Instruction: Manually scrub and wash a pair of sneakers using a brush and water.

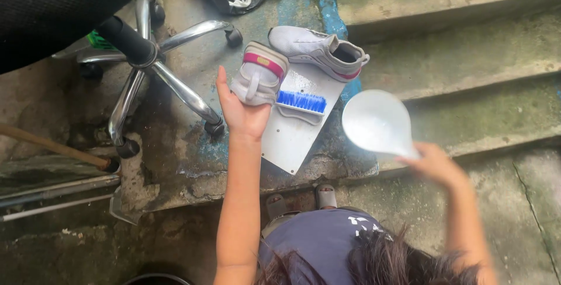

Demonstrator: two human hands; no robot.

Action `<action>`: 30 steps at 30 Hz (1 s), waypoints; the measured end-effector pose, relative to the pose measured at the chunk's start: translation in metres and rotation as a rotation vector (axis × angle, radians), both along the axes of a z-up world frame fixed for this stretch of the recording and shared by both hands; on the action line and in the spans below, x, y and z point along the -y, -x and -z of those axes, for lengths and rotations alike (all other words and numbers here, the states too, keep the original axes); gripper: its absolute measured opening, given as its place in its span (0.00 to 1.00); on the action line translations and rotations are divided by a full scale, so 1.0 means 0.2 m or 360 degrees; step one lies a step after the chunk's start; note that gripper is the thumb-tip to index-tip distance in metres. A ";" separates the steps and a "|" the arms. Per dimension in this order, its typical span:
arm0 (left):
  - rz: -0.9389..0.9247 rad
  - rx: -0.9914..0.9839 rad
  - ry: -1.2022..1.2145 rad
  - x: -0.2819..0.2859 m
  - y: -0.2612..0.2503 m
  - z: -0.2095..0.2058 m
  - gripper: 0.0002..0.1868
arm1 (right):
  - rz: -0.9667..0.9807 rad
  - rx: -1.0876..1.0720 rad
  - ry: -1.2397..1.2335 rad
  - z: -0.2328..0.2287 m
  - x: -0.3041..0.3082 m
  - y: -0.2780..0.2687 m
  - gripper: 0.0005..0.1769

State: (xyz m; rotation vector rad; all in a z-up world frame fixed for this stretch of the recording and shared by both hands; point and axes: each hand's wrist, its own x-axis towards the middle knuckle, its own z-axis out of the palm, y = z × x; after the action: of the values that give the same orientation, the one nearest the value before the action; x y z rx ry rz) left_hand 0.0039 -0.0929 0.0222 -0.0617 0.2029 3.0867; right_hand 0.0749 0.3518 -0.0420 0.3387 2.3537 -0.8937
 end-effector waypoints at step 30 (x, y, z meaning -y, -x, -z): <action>-0.0102 0.0046 0.0081 -0.21 -0.11 0.13 0.44 | -0.1027 -0.1939 -0.0664 0.61 1.17 0.54 0.14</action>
State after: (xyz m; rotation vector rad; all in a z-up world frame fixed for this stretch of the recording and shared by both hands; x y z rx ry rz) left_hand 0.0257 -0.0514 -0.0045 -0.1173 0.2838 3.1421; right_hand -0.0326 0.1185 -0.1646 -1.0694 3.3623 -0.2416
